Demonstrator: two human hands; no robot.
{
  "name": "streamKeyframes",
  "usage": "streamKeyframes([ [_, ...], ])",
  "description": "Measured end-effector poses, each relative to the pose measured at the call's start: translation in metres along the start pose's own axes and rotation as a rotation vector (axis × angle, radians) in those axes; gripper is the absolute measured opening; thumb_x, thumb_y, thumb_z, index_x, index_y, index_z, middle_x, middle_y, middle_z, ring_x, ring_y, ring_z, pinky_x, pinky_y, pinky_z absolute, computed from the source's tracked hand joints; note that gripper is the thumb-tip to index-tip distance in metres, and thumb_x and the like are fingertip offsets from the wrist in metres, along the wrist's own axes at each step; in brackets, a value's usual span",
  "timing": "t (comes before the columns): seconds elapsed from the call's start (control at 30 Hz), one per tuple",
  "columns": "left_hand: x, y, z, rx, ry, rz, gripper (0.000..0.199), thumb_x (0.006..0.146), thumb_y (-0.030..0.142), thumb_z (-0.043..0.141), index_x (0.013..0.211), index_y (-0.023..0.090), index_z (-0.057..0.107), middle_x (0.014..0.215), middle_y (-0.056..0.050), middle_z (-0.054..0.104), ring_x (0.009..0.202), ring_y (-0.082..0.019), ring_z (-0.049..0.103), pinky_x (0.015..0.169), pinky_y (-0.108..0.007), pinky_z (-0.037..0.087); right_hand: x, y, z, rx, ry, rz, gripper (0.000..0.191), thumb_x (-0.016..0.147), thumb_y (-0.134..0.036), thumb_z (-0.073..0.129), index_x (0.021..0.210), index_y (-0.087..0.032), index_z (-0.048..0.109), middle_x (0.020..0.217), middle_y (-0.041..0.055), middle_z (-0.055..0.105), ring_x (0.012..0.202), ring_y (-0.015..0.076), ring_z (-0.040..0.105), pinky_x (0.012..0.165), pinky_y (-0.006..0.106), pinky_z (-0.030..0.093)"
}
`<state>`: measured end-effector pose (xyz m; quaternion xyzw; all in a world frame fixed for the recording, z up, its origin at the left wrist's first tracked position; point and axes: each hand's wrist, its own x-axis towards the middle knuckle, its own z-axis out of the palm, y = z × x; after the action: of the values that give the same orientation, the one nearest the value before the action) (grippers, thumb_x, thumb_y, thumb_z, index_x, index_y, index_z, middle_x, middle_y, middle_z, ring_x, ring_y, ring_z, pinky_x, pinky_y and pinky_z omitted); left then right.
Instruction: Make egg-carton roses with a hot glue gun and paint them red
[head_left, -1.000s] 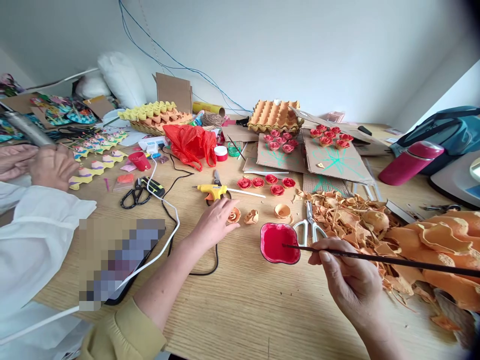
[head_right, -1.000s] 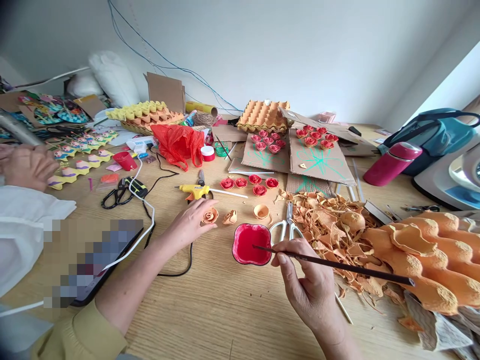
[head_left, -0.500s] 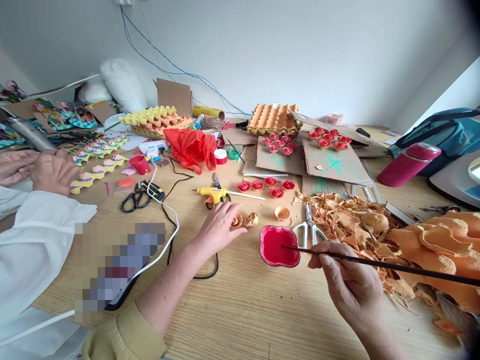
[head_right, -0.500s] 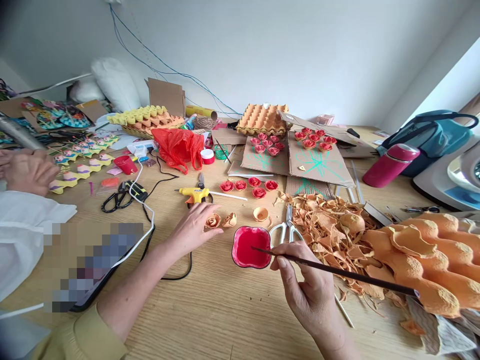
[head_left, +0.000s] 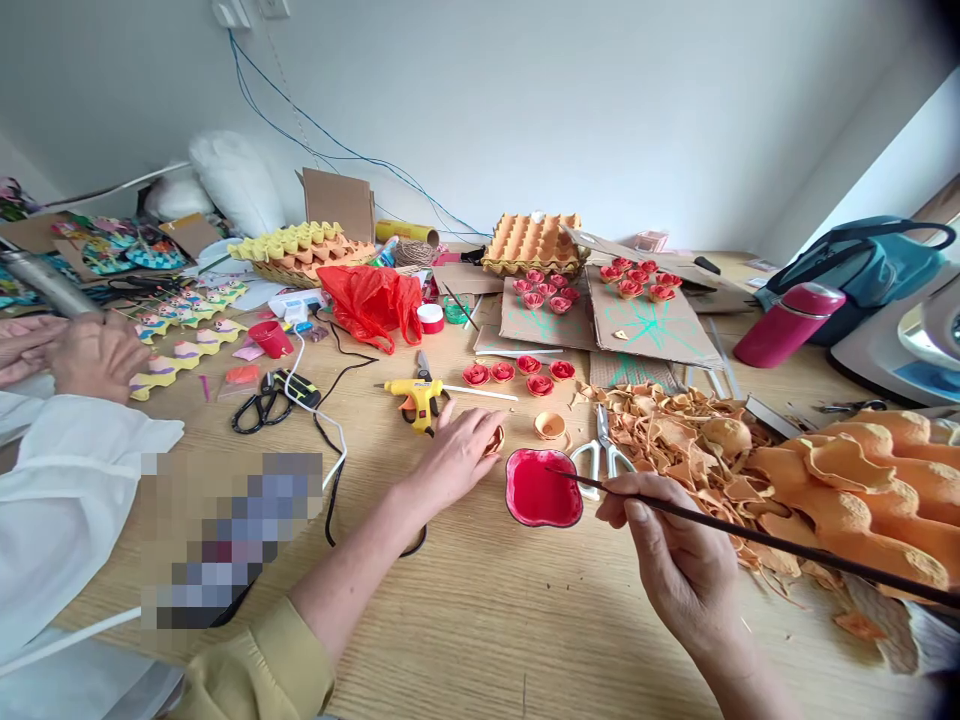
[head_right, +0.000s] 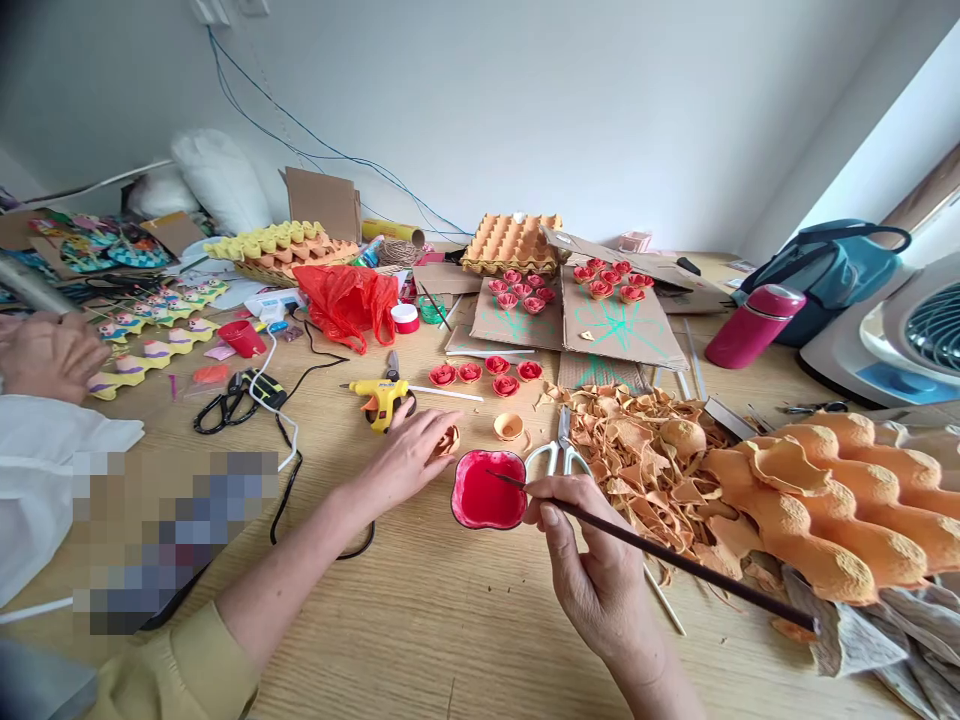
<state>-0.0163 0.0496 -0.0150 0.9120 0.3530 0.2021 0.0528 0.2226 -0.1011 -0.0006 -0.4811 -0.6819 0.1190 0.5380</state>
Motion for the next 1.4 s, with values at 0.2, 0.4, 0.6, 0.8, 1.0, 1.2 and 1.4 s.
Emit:
streamKeyframes([
  [0.2,-0.015,0.009,-0.019,-0.208,0.227,0.011,0.044,0.093,0.016,0.068,0.134,0.024,0.057,0.126,-0.01,0.06,0.118,-0.025,0.065,0.104,-0.042,0.056,0.004,-0.001,0.0,-0.061,-0.068,-0.002,0.017,0.108,-0.023,0.047,0.115,-0.025,0.062,0.087,0.0006,0.064,0.076,0.0144,0.063,0.07,0.027,0.051],
  [0.4,-0.024,0.02,-0.022,-0.29,0.137,0.019,0.042,0.093,0.014,0.07,0.13,0.026,0.056,0.12,-0.006,0.065,0.107,-0.021,0.069,0.095,-0.035,0.058,0.009,-0.001,-0.001,-0.184,-0.164,-0.061,0.013,0.108,-0.024,0.047,0.105,-0.024,0.06,0.083,0.0004,0.062,0.074,0.016,0.061,0.068,0.028,0.046],
  [0.6,-0.026,0.027,-0.022,-0.242,0.127,-0.012,0.04,0.089,0.017,0.074,0.126,0.025,0.06,0.114,-0.006,0.065,0.105,-0.023,0.069,0.092,-0.036,0.058,0.008,0.003,-0.002,-0.17,-0.234,-0.045,0.016,0.108,-0.024,0.044,0.102,-0.024,0.059,0.082,0.0005,0.059,0.075,0.0167,0.057,0.071,0.03,0.045],
  [0.8,-0.027,0.03,-0.024,-0.3,0.119,-0.058,0.036,0.088,0.016,0.075,0.12,0.024,0.06,0.11,-0.005,0.066,0.102,-0.022,0.067,0.091,-0.035,0.056,0.009,0.002,-0.001,-0.185,-0.195,-0.065,0.017,0.108,-0.023,0.044,0.101,-0.024,0.059,0.078,0.0002,0.059,0.073,0.0174,0.057,0.069,0.03,0.044],
  [1.0,-0.027,0.031,-0.022,-0.354,0.131,-0.072,0.031,0.085,0.01,0.071,0.11,0.024,0.057,0.107,-0.003,0.064,0.102,-0.021,0.065,0.093,-0.033,0.054,0.01,0.001,-0.002,-0.197,-0.161,-0.068,0.018,0.108,-0.024,0.045,0.096,-0.024,0.059,0.076,-0.0008,0.059,0.069,0.0164,0.056,0.066,0.03,0.042],
  [1.2,-0.028,0.031,-0.02,-0.431,0.098,-0.112,0.032,0.084,0.009,0.068,0.108,0.024,0.056,0.101,0.001,0.067,0.091,-0.017,0.067,0.086,-0.028,0.052,0.009,0.002,-0.002,-0.196,-0.215,-0.051,0.015,0.107,-0.023,0.047,0.099,-0.024,0.059,0.08,0.0003,0.061,0.073,0.0171,0.056,0.069,0.031,0.042],
  [1.4,-0.026,0.031,-0.021,-0.425,0.07,-0.088,0.03,0.085,0.008,0.066,0.109,0.023,0.057,0.105,0.0,0.067,0.097,-0.018,0.066,0.09,-0.029,0.05,0.01,0.002,-0.003,-0.22,-0.231,-0.069,0.015,0.107,-0.022,0.047,0.099,-0.023,0.059,0.079,0.0011,0.061,0.07,0.0169,0.056,0.069,0.032,0.044],
])
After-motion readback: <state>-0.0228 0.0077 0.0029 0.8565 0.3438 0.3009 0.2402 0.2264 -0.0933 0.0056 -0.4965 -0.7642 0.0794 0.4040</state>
